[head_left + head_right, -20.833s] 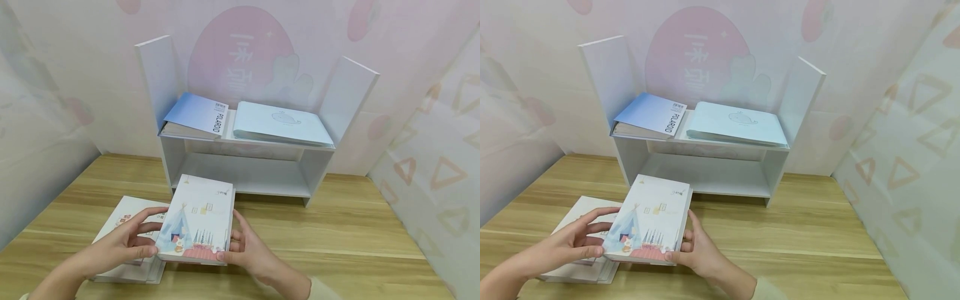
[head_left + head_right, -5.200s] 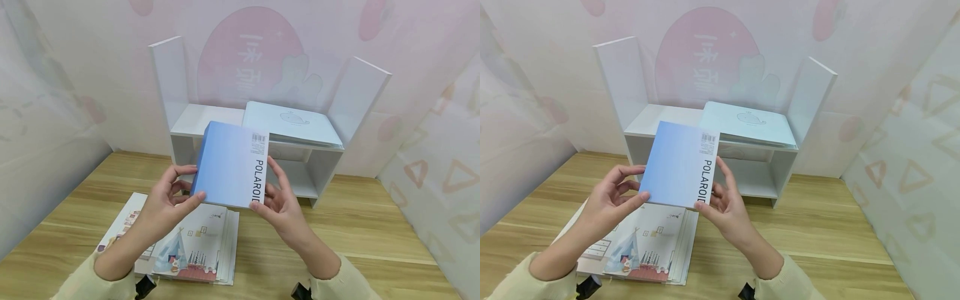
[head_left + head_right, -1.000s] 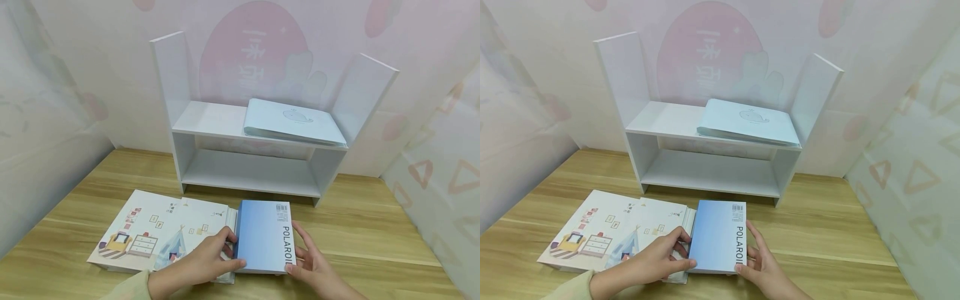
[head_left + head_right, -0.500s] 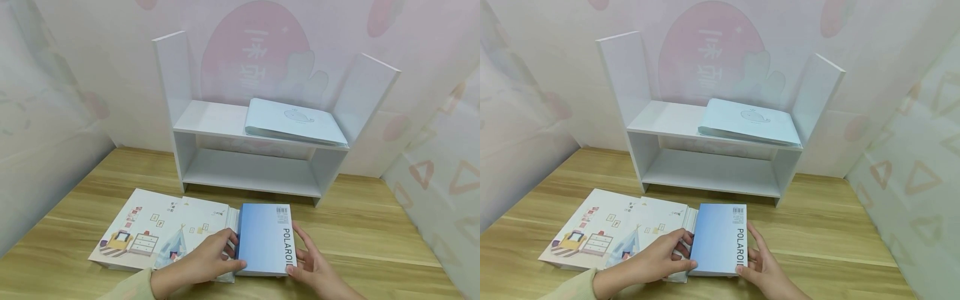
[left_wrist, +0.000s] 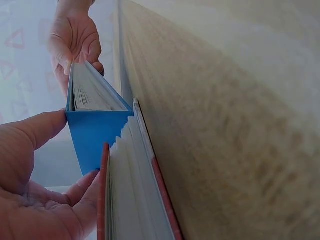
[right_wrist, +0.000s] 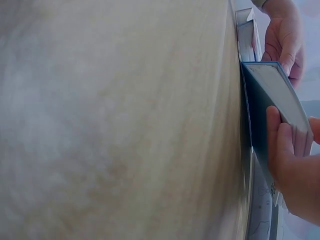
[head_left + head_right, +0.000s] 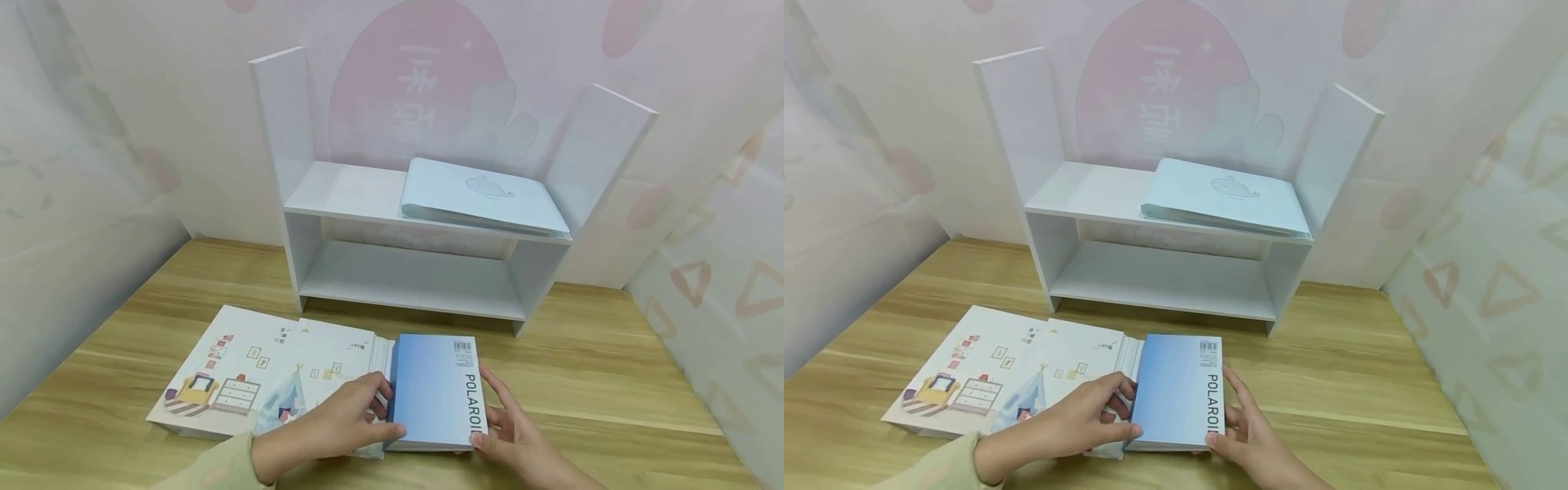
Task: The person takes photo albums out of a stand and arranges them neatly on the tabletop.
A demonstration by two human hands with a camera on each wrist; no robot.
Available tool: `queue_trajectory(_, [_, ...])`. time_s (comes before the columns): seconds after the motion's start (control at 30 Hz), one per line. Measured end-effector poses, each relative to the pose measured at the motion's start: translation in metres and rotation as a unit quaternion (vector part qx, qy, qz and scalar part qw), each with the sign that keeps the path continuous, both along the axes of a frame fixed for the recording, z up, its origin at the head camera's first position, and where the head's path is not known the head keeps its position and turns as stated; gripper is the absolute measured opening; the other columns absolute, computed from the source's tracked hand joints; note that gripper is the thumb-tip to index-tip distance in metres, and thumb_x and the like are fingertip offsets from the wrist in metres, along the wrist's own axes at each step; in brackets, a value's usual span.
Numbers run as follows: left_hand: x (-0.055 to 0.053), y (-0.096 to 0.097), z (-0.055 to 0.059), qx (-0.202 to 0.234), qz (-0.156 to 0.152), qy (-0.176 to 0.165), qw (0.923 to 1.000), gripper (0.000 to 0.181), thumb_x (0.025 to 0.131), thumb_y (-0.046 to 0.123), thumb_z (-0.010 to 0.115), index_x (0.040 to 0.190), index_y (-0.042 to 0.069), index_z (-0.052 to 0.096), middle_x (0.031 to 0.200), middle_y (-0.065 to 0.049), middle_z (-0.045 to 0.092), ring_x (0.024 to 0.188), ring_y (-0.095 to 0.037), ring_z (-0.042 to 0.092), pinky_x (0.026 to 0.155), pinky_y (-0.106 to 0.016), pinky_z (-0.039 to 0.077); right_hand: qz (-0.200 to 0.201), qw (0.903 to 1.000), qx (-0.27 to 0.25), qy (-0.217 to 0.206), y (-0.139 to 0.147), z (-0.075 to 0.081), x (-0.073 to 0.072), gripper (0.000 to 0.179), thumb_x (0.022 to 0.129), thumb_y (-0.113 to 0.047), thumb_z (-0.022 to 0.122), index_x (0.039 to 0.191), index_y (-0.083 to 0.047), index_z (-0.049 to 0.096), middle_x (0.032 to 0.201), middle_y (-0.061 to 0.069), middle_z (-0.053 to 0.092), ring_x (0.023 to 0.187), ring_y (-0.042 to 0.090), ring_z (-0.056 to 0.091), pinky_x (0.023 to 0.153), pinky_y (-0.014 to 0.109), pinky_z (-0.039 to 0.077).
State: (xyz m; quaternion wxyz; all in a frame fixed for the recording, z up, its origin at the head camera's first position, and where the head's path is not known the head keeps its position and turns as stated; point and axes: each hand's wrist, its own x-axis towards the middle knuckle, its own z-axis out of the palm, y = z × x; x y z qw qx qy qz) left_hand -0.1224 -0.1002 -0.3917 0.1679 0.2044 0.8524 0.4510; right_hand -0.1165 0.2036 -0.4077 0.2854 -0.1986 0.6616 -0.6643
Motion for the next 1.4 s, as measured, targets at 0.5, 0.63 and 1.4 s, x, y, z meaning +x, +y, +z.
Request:
queue_trajectory(0.5, [0.001,0.001,-0.001,-0.004,-0.008,0.000,1.0000,0.044,0.086,0.035,0.078,0.110,0.006,0.056,0.099,-0.003,0.064,0.092,-0.015,0.063,0.076,-0.025,0.055,-0.031,0.9969,0.071,-0.011,-0.001,0.002,0.001,0.098,0.095,-0.011,0.065,0.159,-0.016,-0.008,0.138,0.035,0.047,0.113,0.024,0.063,0.087,0.026,0.056])
queue_trajectory(0.63, [0.001,0.001,-0.001,-0.005,-0.006,0.002,1.0000,0.044,0.085,0.035,0.079,0.109,0.006,0.057,0.098,-0.003,0.064,0.091,-0.014,0.063,0.076,-0.026,0.055,-0.039,0.9943,0.099,0.000,-0.003,0.001,0.001,0.099,0.094,-0.010,0.067,0.159,-0.009,-0.007,0.129,0.027,0.053,0.101,0.020,0.064,0.082,0.022,0.055])
queue_trajectory(1.4, [0.002,0.001,-0.001,-0.011,-0.006,0.012,0.9998,0.044,0.086,0.038,0.078,0.111,0.008,0.057,0.098,-0.001,0.063,0.090,-0.013,0.061,0.074,-0.025,0.053,-0.050,0.9894,0.128,0.047,-0.005,0.001,-0.007,0.097,0.084,0.001,0.073,0.152,0.016,0.004,0.108,0.019,0.057,0.082,0.012,0.066,0.071,0.020,0.054])
